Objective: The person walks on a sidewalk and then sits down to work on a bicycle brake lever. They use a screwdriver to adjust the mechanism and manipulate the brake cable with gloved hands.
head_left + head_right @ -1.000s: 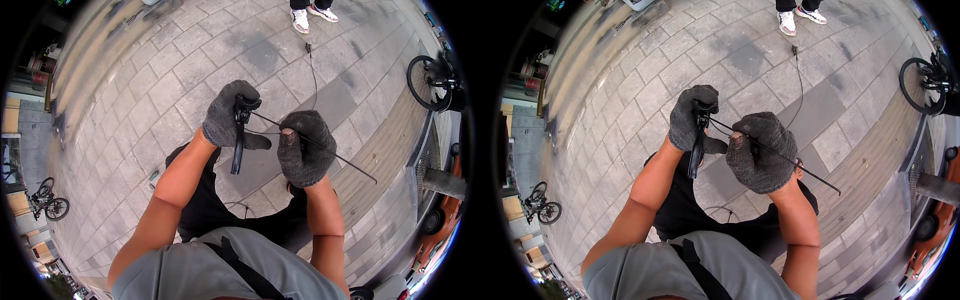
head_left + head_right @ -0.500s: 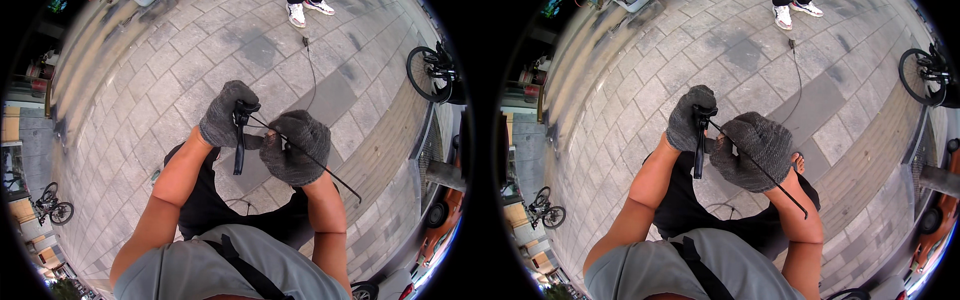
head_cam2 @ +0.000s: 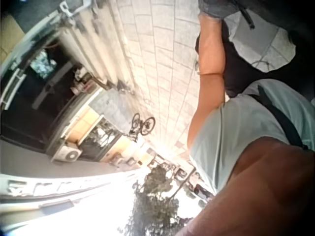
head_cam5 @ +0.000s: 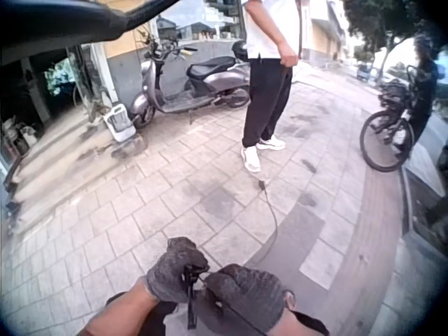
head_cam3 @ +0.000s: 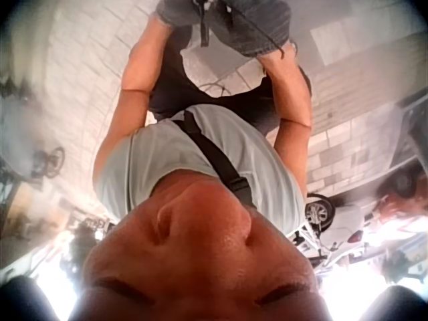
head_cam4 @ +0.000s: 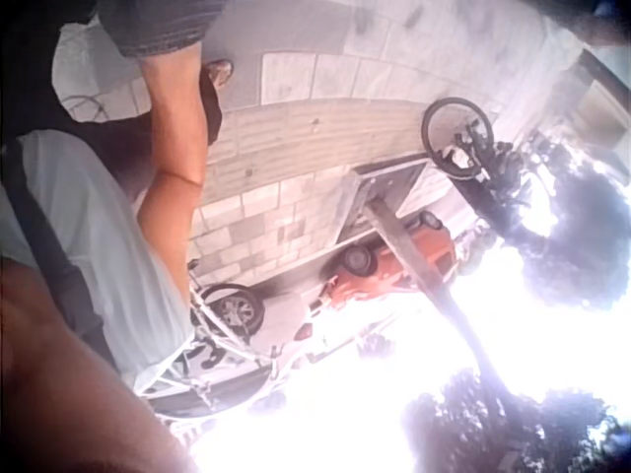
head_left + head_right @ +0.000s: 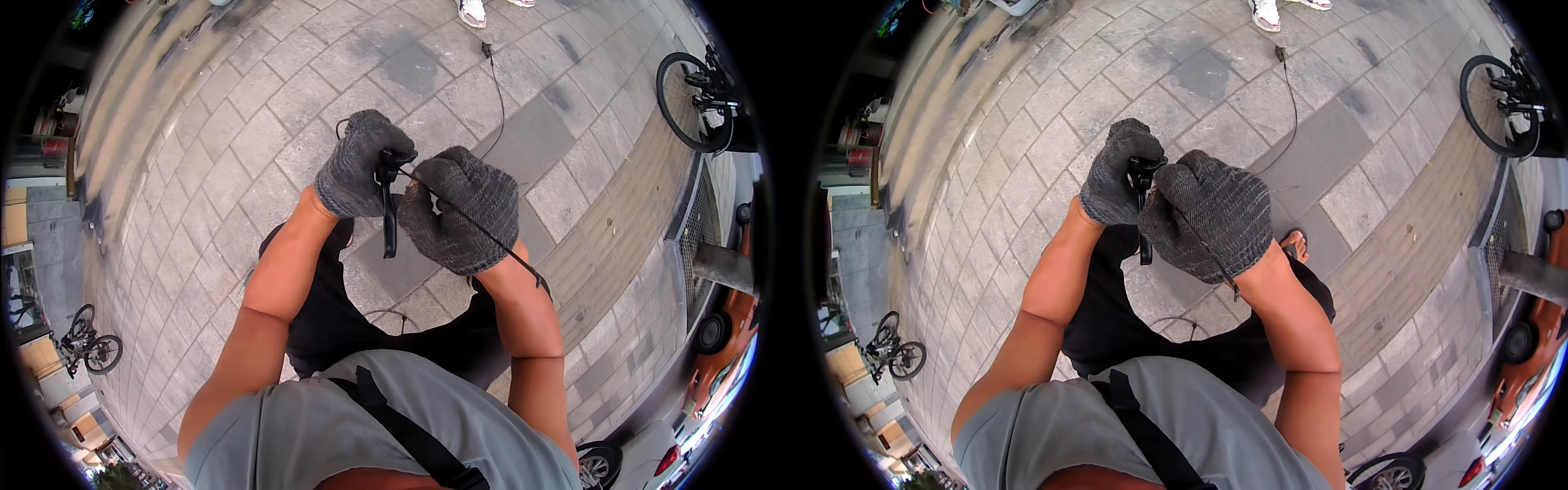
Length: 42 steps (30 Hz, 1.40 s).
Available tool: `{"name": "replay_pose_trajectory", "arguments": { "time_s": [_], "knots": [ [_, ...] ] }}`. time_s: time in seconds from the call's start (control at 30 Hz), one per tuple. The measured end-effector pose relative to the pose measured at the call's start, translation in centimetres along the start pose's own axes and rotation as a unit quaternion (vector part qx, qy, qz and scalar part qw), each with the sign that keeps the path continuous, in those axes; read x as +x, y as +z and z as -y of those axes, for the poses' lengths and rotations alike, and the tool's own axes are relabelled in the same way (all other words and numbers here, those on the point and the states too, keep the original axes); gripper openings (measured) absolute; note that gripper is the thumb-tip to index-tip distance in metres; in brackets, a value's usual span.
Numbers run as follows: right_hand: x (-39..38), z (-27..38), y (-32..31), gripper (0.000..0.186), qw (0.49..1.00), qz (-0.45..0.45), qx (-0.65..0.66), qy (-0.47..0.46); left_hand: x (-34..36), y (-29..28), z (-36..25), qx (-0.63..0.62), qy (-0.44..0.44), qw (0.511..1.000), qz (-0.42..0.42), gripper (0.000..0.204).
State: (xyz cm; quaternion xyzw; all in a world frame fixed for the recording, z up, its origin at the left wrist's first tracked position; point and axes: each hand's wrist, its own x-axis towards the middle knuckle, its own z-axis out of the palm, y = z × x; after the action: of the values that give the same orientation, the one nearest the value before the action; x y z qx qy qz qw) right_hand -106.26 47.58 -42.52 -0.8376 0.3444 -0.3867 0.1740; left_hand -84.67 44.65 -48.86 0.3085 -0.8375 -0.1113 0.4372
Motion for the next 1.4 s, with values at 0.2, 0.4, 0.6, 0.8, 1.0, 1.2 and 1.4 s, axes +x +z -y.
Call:
{"name": "replay_pose_trajectory", "arguments": {
  "time_s": [0.2, 0.4, 0.6, 0.8, 1.0, 1.2, 1.4],
  "knots": [
    [0.0, 0.5, -0.1, 0.017, 1.0, 0.002, 0.015, 0.014, -1.0, 0.5, -0.3, -0.097, -0.073, 0.99, -0.068, 0.06],
    [0.2, 0.6, 0.4, 0.016, 1.0, -0.018, 0.004, 0.006, -1.6, 0.9, -0.4, -0.137, -0.119, 0.981, -0.064, 0.06],
    [0.5, 0.9, -0.2, 0.015, 0.998, -0.018, 0.026, 0.05, -1.5, 1.1, -1.8, -0.185, -0.206, 0.958, -0.068, 0.068],
    [0.7, 1.0, -1.1, 0.015, 0.999, 0.01, 0.012, 0.046, -1.1, 0.9, -1.8, -0.145, -0.162, 0.975, -0.045, 0.071],
    [0.1, 0.6, -2.3, 0.009, 0.968, -0.119, 0.204, 0.09, -0.3, 0.2, -2.7, -0.127, -0.158, 0.979, -0.021, 0.073],
    [-0.3, -2.3, -2.2, 0.005, 0.879, -0.155, 0.384, 0.237, -1.1, 0.5, -2.4, -0.164, -0.167, 0.969, -0.08, 0.087],
    [-0.7, -2.2, -1.2, 0.004, 0.869, -0.143, 0.415, 0.228, -0.8, 0.3, -2.8, -0.187, -0.135, 0.966, -0.117, 0.081]
  ]
}}
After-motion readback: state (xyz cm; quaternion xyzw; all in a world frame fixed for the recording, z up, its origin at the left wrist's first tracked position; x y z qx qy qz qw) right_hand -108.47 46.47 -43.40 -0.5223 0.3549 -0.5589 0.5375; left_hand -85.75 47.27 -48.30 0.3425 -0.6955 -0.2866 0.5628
